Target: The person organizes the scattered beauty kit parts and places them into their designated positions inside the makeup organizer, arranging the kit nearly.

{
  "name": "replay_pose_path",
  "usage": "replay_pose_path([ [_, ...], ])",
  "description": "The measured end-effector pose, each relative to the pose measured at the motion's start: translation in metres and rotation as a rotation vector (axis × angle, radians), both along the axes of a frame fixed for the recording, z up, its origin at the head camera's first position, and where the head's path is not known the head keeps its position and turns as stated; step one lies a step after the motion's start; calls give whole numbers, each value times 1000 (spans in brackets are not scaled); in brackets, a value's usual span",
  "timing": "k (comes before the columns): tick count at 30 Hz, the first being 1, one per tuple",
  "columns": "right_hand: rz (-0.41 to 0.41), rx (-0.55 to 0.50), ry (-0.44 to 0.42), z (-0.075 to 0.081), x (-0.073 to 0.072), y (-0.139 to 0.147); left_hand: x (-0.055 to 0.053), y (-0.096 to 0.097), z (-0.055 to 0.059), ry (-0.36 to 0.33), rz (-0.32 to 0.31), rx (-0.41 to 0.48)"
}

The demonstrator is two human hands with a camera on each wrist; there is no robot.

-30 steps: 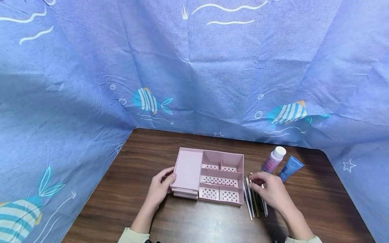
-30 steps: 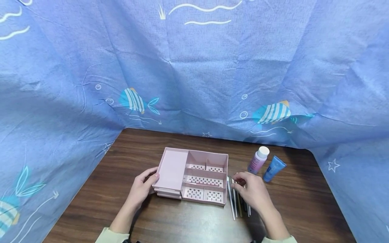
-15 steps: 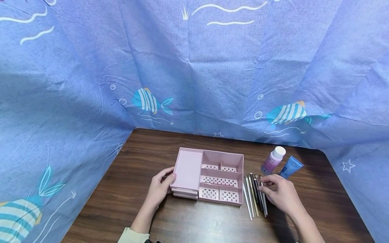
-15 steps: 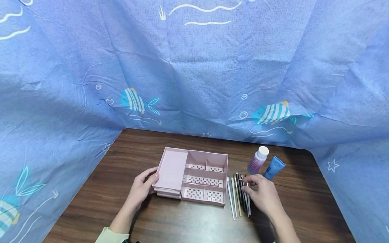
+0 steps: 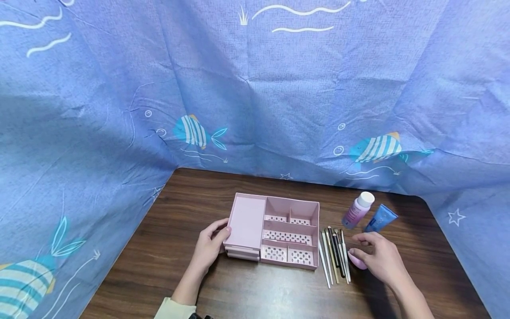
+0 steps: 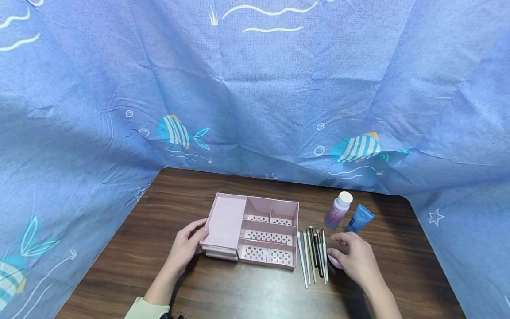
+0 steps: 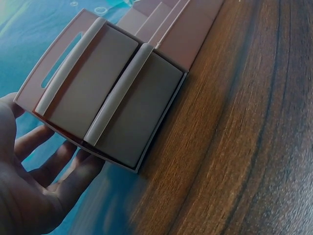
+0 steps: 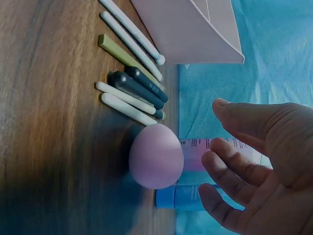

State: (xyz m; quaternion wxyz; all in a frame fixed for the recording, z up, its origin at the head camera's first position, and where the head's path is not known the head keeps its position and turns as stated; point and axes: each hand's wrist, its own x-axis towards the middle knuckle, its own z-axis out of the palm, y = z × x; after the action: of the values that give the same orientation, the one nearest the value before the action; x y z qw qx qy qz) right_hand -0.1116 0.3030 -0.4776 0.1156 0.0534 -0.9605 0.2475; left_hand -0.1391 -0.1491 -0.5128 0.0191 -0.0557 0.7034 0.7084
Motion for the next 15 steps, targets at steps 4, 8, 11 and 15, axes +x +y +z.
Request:
replay_pose_path([
  [4, -11, 7, -43, -2, 1, 4, 0, 0, 0, 1, 0, 4],
  [8, -8, 0, -88, -4, 4, 7, 0, 0, -1, 2, -1, 5],
  [11, -5, -11, -106, -5, 6, 9, 0, 0, -1, 0, 0, 4],
  [15, -5, -26, -124, -7, 7, 11, 0, 0, -1, -1, 2, 11],
])
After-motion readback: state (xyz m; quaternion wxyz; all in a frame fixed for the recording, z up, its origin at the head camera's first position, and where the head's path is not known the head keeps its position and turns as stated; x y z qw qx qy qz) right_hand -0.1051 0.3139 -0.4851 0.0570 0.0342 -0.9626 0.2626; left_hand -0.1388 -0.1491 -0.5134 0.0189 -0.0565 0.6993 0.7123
